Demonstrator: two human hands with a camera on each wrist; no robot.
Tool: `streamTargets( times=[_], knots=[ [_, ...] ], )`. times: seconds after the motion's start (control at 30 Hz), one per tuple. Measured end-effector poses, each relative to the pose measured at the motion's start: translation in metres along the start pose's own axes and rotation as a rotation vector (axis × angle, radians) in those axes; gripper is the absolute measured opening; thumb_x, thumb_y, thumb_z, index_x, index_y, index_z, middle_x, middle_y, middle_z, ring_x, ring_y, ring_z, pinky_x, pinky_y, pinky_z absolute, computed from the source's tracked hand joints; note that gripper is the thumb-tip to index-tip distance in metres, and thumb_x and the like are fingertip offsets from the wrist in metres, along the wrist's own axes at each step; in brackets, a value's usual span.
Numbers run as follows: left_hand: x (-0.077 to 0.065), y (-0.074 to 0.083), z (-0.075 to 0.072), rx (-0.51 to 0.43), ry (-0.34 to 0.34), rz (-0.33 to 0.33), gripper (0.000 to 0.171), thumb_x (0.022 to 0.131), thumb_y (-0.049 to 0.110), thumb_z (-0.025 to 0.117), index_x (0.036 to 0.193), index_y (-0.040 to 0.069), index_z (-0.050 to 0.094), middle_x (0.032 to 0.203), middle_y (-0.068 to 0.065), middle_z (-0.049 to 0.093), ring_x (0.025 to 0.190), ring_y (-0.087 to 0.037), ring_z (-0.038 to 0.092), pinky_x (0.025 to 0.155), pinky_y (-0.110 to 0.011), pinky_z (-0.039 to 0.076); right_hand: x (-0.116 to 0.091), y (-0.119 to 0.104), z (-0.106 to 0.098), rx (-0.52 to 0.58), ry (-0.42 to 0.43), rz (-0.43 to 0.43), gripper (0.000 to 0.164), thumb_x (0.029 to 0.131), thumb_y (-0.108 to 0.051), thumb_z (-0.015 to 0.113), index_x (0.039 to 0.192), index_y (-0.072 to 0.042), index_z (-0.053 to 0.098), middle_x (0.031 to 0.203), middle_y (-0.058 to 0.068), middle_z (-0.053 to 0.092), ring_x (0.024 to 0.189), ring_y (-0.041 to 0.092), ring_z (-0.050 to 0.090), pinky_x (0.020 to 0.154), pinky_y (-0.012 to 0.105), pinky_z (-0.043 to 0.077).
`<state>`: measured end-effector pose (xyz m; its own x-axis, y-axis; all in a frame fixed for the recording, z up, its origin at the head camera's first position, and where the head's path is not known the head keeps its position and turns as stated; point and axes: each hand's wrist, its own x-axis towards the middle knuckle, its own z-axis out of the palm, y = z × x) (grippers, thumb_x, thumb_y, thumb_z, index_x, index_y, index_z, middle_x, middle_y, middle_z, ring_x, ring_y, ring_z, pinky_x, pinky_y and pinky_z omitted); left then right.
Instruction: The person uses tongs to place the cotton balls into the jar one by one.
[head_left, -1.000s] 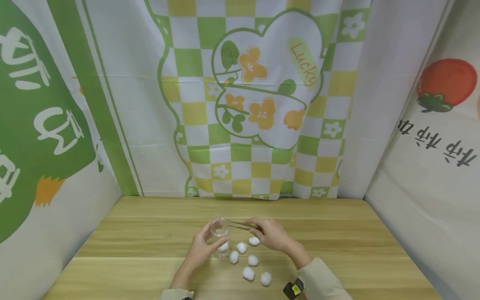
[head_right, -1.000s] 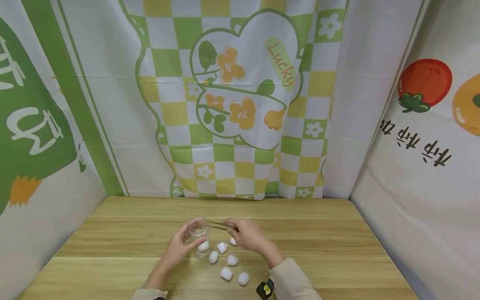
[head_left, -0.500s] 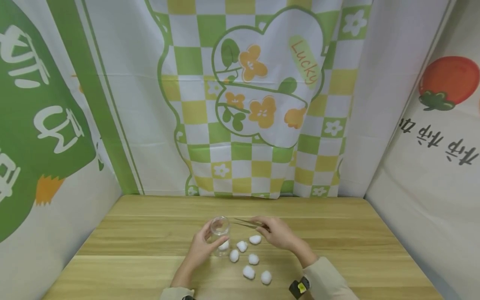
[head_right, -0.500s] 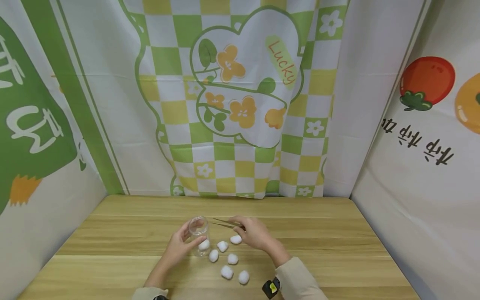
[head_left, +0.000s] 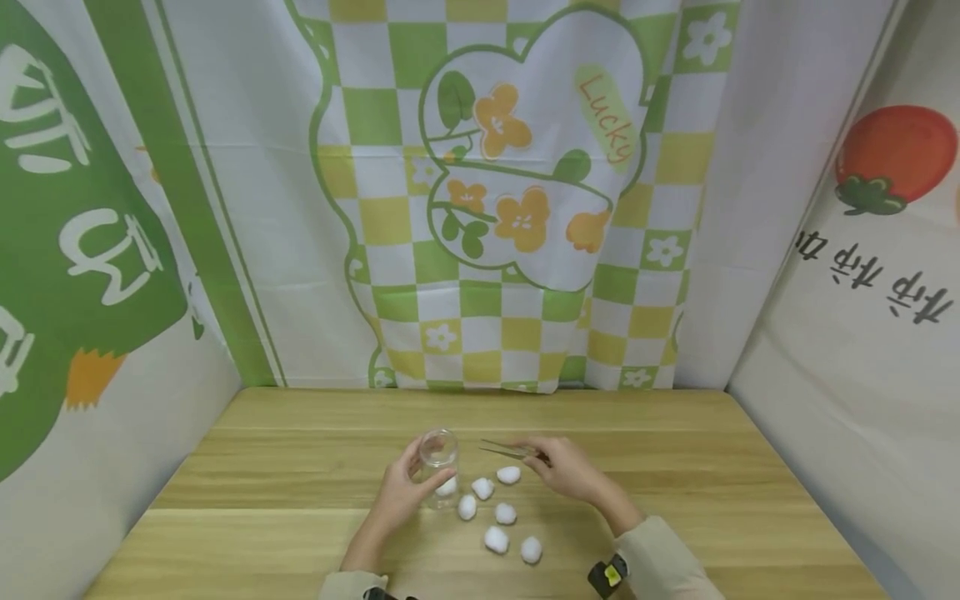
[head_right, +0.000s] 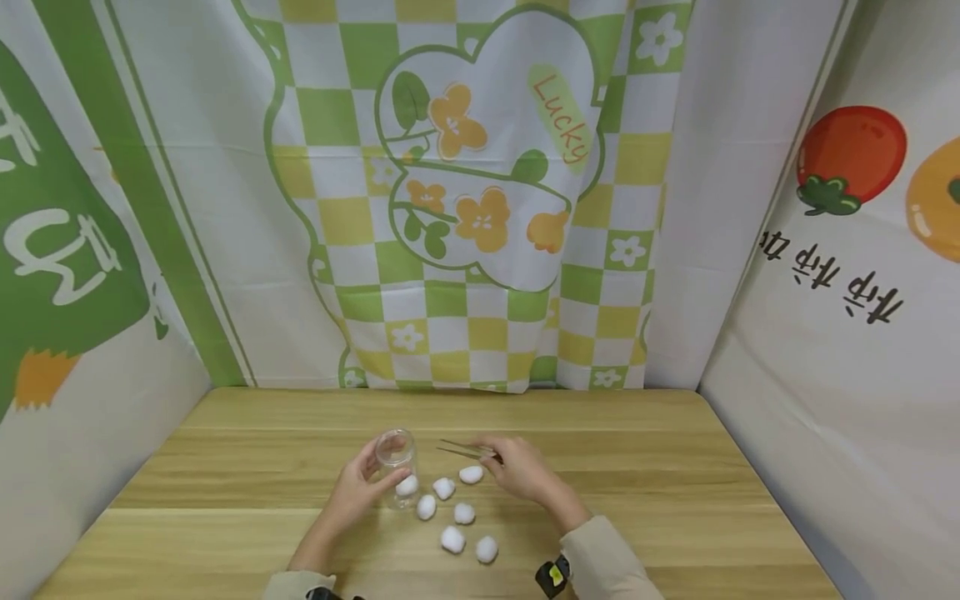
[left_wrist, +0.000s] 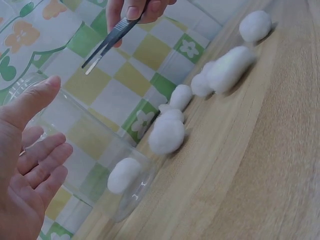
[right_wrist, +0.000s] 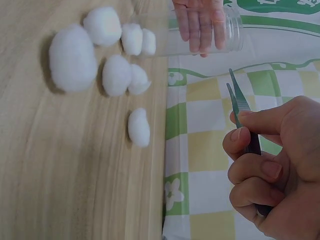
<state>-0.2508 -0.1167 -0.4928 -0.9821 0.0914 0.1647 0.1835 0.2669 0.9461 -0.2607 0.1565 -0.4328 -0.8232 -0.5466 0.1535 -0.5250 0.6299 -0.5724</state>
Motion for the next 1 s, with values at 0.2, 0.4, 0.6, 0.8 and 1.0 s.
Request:
streamTargets(
  times=[0.2,0.4,0.6,0.8,1.0],
  knots=[
    [0.001,0.0,-0.001,0.003,-0.002,-0.014,0.079,0.083,0.028,0.074,0.147,0.003,0.034,0.148,-0.023,0.044,0.137,-0.046,0.041,0.115,-0.058,0.033,-0.002,0.01,0.001,-0.008,-0.003,-0.004,0.032,0.096,-0.006,0.054,0.128,-0.002,0.059,0.081,0.017,0.067,0.055,-0.003,0.037,0.053,0.014,0.037],
    [0.001,0.0,-0.001,0.002,-0.002,-0.018,0.081,0.083,0.028,0.075,0.148,0.003,0.033,0.148,-0.023,0.044,0.137,-0.046,0.041,0.115,-0.057,0.033,-0.006,0.02,0.003,-0.012,-0.002,-0.011,0.032,0.095,-0.004,0.055,0.127,0.003,0.058,0.09,0.019,0.07,0.057,-0.001,0.04,0.051,0.015,0.039],
    [0.001,0.0,-0.001,0.013,-0.004,-0.023,0.082,0.083,0.03,0.074,0.148,0.004,0.032,0.149,-0.022,0.043,0.138,-0.046,0.04,0.116,-0.058,0.032,-0.01,0.029,0.005,-0.039,0.006,0.012,0.032,0.095,-0.005,0.056,0.125,0.003,0.059,0.102,0.019,0.071,0.066,0.003,0.051,0.056,0.017,0.044],
    [0.001,0.001,-0.001,0.003,-0.009,-0.016,0.079,0.083,0.029,0.074,0.148,0.004,0.034,0.146,-0.02,0.048,0.138,-0.045,0.04,0.116,-0.058,0.032,-0.011,0.034,0.006,-0.045,0.01,0.063,0.031,0.094,-0.004,0.057,0.124,0.002,0.06,0.107,0.019,0.071,0.069,0.002,0.05,0.058,0.017,0.042],
    [0.0,0.001,-0.001,-0.005,-0.006,-0.016,0.079,0.084,0.028,0.074,0.148,0.004,0.033,0.148,-0.02,0.046,0.139,-0.046,0.039,0.116,-0.058,0.032,-0.013,0.033,0.01,-0.102,0.007,0.122,0.031,0.093,-0.004,0.058,0.124,-0.002,0.062,0.111,0.018,0.071,0.075,0.011,0.055,0.061,0.023,0.046]
  ],
)
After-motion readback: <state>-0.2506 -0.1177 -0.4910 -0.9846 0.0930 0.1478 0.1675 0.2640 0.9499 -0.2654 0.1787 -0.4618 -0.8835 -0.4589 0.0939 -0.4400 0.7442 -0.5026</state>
